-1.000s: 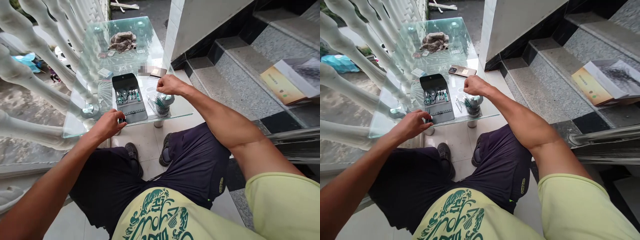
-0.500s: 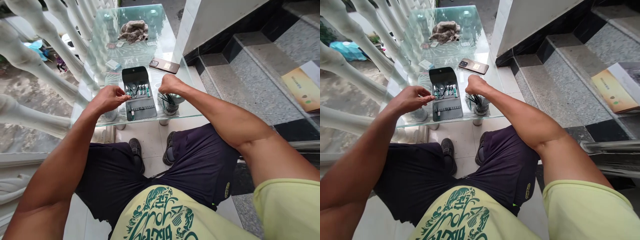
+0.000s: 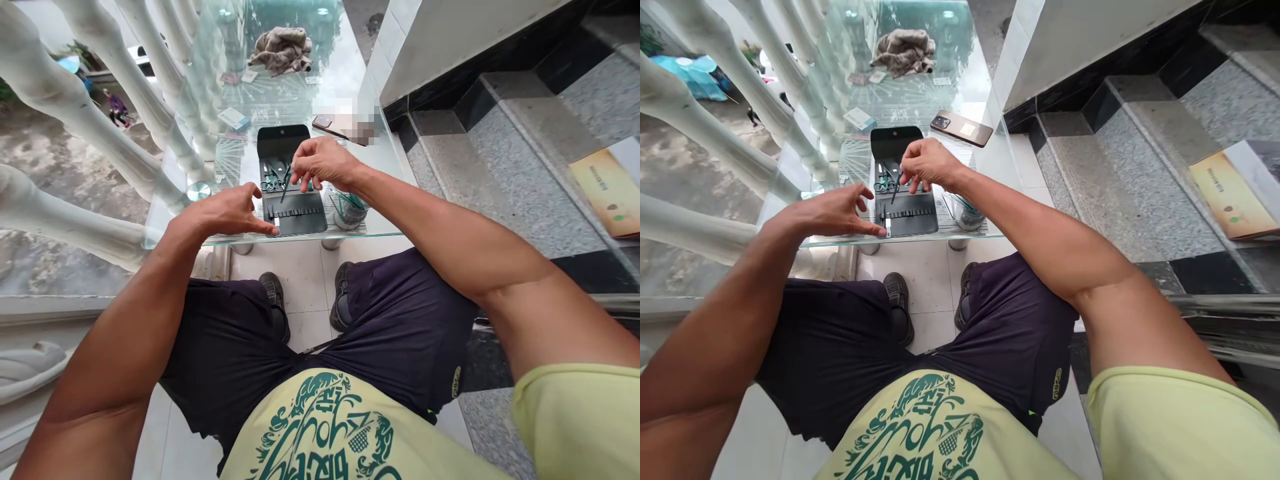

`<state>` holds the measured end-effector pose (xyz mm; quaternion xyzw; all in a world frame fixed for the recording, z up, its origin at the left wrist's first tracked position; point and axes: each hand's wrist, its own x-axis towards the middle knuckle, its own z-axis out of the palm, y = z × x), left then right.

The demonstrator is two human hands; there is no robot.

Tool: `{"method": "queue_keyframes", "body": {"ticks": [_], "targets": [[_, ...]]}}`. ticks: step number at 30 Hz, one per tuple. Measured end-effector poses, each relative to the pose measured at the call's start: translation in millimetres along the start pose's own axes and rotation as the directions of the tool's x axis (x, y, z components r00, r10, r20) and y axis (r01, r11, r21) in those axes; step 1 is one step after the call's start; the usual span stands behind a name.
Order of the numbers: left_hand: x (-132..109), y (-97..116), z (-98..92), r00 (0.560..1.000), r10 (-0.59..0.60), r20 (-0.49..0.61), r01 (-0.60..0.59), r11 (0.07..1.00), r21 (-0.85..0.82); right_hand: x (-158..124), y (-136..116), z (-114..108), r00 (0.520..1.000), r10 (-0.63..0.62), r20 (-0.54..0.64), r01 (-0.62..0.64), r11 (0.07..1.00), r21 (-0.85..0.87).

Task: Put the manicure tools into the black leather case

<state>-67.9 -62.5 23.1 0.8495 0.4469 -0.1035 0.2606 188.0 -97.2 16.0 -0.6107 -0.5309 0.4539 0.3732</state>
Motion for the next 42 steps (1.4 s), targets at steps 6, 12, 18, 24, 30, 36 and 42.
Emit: {"method": "queue_keyframes", "body": {"ticks": [6,12,18,24,30,36,42], "targets": [[0.2,0.9,22.1,0.995,0.092,-0.035,-0.089,0.991,0.097,12.9,-0.1,13.1,0.994,0.010,0.109,0.007,0.987,-0.158],[3.2,-2.7,25.7,0.987,0.152,-0.058,-0.149,0.987,0.057,14.2,-5.4,2.9,0.991,0.059,0.120,-0.004,0.912,-0.411],[3.5,-3.1,24.9,0.986,0.158,-0.051,-0.155,0.986,0.056,20.7,-4.8,4.7,0.985,0.065,0.157,0.008,0.904,-0.427],[4.5,-3.5,24.7,0.985,0.163,-0.049,-0.160,0.985,0.062,22.5,-5.6,9.3,0.986,0.078,0.146,-0.002,0.889,-0.459],[4.4,-1.5,23.0,0.987,0.157,-0.042,-0.155,0.986,0.059,22.1,-7.2,21.2,0.970,0.142,0.197,-0.037,0.889,-0.457],[2.5,1.4,21.3,0.989,0.140,-0.039,-0.137,0.989,0.058,19.6,-10.4,23.0,0.948,0.121,0.294,0.060,0.840,-0.539],[4.4,-1.8,23.1,0.987,0.151,-0.050,-0.148,0.987,0.058,12.0,-10.6,17.3,0.942,-0.013,0.336,0.236,0.736,-0.635]]}}
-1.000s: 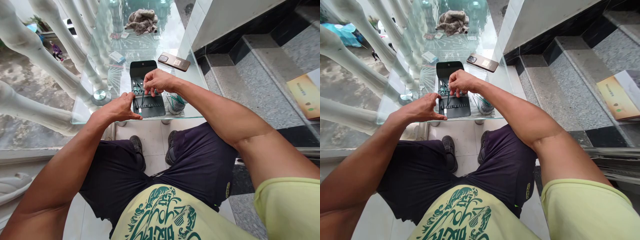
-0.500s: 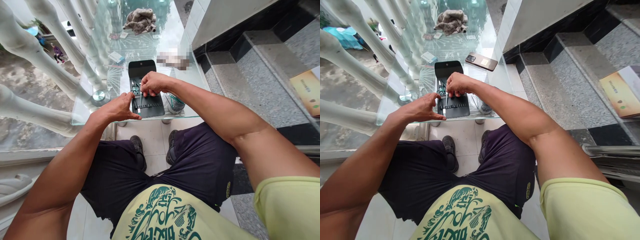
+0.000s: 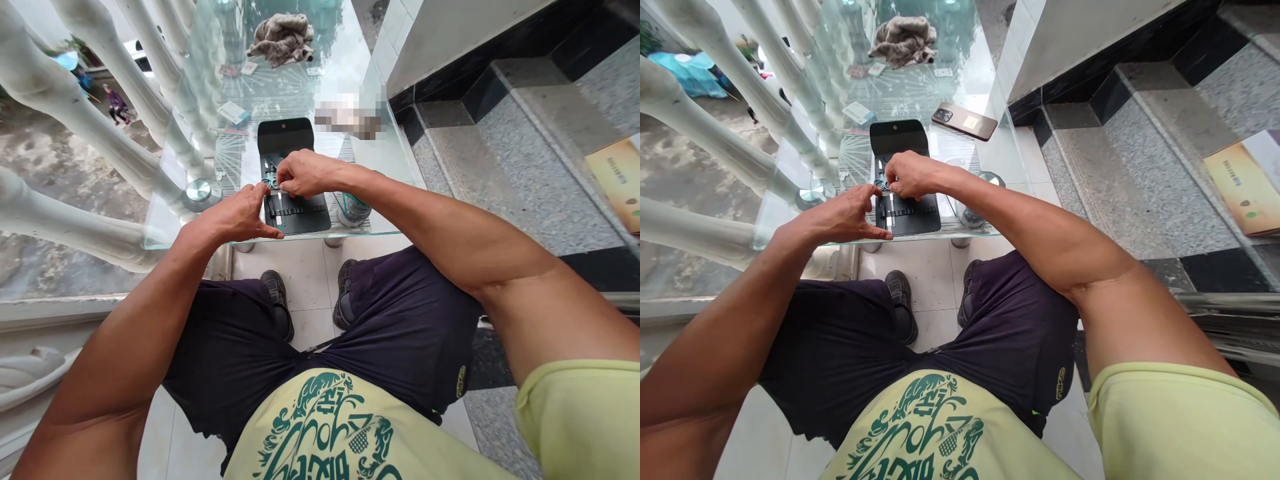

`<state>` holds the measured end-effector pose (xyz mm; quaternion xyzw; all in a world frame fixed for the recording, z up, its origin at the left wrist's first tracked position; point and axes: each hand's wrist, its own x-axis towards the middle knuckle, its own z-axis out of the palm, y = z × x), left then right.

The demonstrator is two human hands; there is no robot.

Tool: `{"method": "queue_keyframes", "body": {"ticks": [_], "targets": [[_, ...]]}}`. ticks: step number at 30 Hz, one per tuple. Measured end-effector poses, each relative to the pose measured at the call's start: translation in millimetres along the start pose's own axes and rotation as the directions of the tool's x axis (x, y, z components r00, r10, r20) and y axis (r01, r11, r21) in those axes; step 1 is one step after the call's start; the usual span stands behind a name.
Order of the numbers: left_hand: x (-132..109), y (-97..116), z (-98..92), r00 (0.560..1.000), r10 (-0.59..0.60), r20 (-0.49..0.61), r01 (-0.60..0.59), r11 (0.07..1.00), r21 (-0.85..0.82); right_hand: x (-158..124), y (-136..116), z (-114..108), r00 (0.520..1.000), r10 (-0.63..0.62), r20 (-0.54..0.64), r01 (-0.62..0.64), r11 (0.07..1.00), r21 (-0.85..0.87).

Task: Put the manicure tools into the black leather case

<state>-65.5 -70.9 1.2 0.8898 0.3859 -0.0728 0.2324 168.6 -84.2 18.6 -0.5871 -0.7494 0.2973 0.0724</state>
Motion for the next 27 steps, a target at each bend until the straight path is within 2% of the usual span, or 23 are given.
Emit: {"method": "queue_keyframes", "body": {"ticks": [13,19,27], "targets": [[-2.1,1.8,-2.0,1.000,-0.008,0.002,0.008,1.000,0.003,-18.1,7.2,16.2,0.976,-0.206,-0.071,0.195,0.972,-0.128],[-2.5,2.0,-2.2,1.000,-0.004,-0.002,0.004,1.000,-0.001,-25.4,5.6,19.8,0.977,-0.209,-0.052,0.200,0.970,-0.134],[-0.2,-1.7,-1.0,1.000,0.003,0.001,-0.003,1.000,0.002,-21.4,14.1,22.7,0.967,-0.249,-0.043,0.242,0.962,-0.124]]}}
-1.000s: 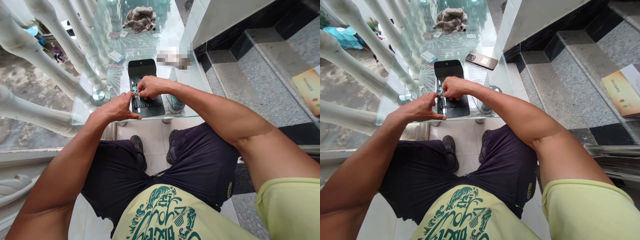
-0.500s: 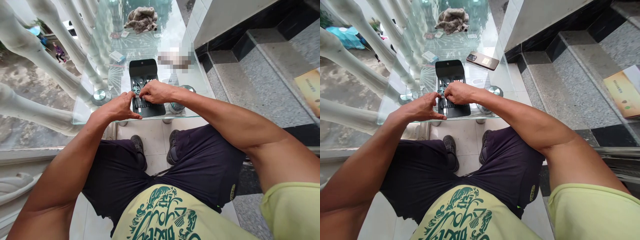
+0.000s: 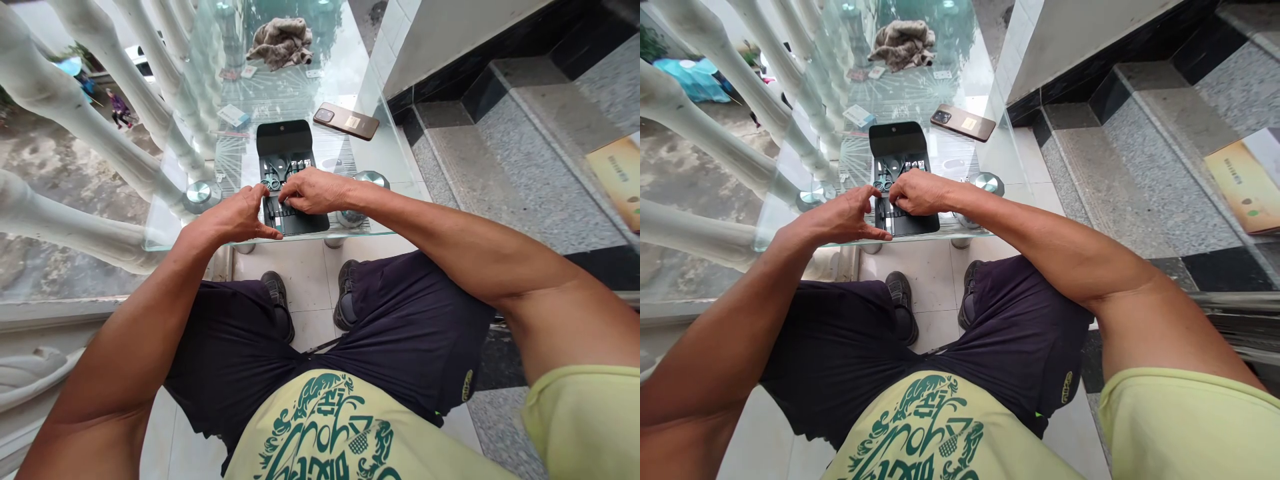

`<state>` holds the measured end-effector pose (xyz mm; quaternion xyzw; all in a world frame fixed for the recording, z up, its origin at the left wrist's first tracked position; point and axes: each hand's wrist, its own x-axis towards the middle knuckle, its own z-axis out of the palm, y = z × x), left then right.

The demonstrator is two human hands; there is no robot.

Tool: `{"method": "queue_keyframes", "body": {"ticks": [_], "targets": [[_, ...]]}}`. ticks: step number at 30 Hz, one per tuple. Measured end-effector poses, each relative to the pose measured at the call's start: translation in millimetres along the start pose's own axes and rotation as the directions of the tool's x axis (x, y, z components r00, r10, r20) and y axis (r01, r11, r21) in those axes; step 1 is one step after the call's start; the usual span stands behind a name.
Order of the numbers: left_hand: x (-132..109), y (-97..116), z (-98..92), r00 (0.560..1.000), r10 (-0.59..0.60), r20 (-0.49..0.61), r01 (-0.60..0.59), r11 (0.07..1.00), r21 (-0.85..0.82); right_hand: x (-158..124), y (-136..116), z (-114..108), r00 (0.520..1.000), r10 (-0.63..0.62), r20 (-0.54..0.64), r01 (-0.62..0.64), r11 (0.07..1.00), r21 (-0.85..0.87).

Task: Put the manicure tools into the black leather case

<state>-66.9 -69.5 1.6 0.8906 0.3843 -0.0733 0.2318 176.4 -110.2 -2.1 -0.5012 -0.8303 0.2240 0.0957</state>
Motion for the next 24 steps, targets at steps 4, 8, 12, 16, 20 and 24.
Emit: {"method": "queue_keyframes", "body": {"ticks": [4,8,12,16,20,24], "targets": [[0.4,-2.0,0.9,1.000,-0.001,-0.003,0.001,1.000,0.007,-1.7,-2.1,-0.8,1.000,0.015,0.003,-0.015,1.000,0.007],[-0.3,-1.6,0.7,1.000,-0.004,-0.009,0.004,1.000,0.004,-12.6,-1.0,-24.7,0.991,0.103,-0.090,-0.104,0.995,-0.004],[0.9,-2.5,0.2,1.000,-0.015,-0.003,0.015,1.000,0.022,-34.9,17.5,-67.6,0.910,0.300,-0.286,-0.315,0.949,-0.005],[3.3,-4.0,-0.3,1.000,-0.019,-0.016,0.019,1.000,0.021,-54.7,40.6,-84.9,0.828,0.473,-0.303,-0.503,0.864,-0.027],[4.3,-3.4,-1.1,1.000,-0.027,-0.015,0.027,0.999,0.028,-58.1,49.0,-68.8,0.836,0.528,-0.148,-0.546,0.824,-0.147],[6.1,-4.8,-0.9,0.999,-0.036,-0.008,0.037,0.998,0.054,-53.1,46.0,-55.6,0.829,0.558,-0.036,-0.549,0.798,-0.250]]}}
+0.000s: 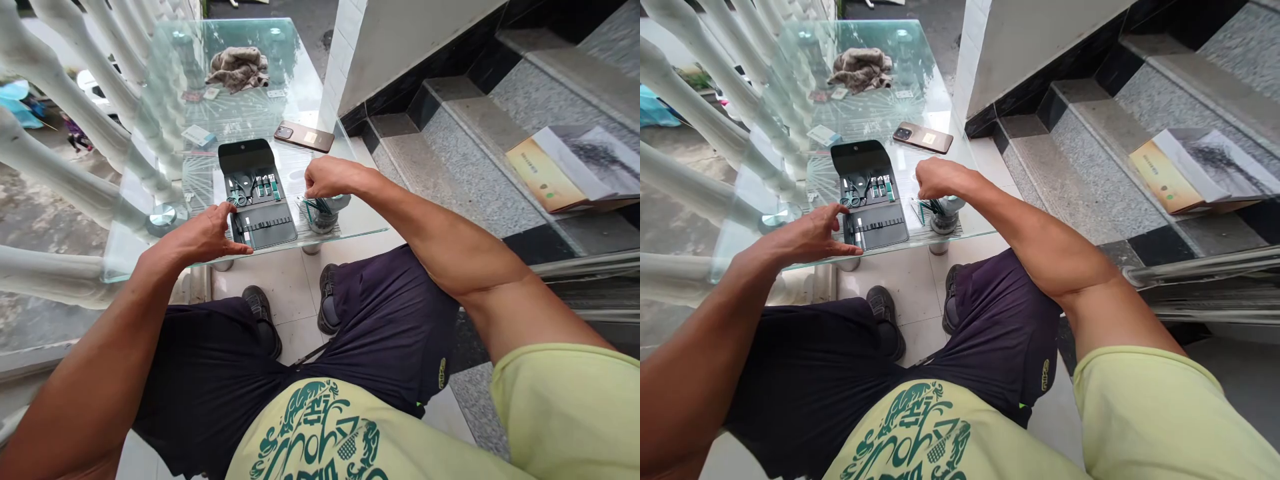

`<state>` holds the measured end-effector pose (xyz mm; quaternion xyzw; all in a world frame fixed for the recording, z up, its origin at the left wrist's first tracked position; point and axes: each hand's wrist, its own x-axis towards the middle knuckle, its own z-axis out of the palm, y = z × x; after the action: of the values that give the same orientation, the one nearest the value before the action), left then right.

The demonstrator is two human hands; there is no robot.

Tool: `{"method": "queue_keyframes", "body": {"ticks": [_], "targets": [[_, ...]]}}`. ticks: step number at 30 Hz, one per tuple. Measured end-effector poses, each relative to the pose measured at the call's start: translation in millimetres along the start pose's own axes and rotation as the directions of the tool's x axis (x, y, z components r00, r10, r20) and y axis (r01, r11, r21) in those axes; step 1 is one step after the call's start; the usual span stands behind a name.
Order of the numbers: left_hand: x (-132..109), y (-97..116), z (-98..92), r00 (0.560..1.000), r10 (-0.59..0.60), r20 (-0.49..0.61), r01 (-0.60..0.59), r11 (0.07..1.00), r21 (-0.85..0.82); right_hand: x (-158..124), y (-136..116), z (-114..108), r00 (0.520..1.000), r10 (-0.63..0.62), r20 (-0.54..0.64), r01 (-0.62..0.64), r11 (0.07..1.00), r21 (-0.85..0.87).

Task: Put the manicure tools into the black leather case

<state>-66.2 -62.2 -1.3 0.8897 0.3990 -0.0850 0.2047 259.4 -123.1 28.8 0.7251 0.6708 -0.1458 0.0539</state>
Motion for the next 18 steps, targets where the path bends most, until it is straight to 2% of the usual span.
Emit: {"method": "queue_keyframes", "body": {"ticks": [6,12,16,18], "targets": [[0.9,-2.3,0.6,0.999,0.042,-0.006,-0.042,0.999,0.003,5.7,-6.8,5.2,0.999,0.016,0.033,-0.014,0.997,-0.075],[-0.2,0.3,-0.9,1.000,0.021,0.006,-0.020,1.000,-0.013,14.0,-5.1,9.7,1.000,-0.003,0.020,0.004,0.999,-0.053],[-1.9,2.1,-1.5,1.000,-0.001,0.008,0.002,1.000,-0.024,12.7,4.0,-2.8,0.997,0.030,0.072,-0.036,0.996,0.083],[-2.4,3.0,-1.7,1.000,-0.001,0.008,0.001,1.000,-0.028,10.2,13.7,-13.1,0.996,0.069,0.049,-0.078,0.976,0.201]]}}
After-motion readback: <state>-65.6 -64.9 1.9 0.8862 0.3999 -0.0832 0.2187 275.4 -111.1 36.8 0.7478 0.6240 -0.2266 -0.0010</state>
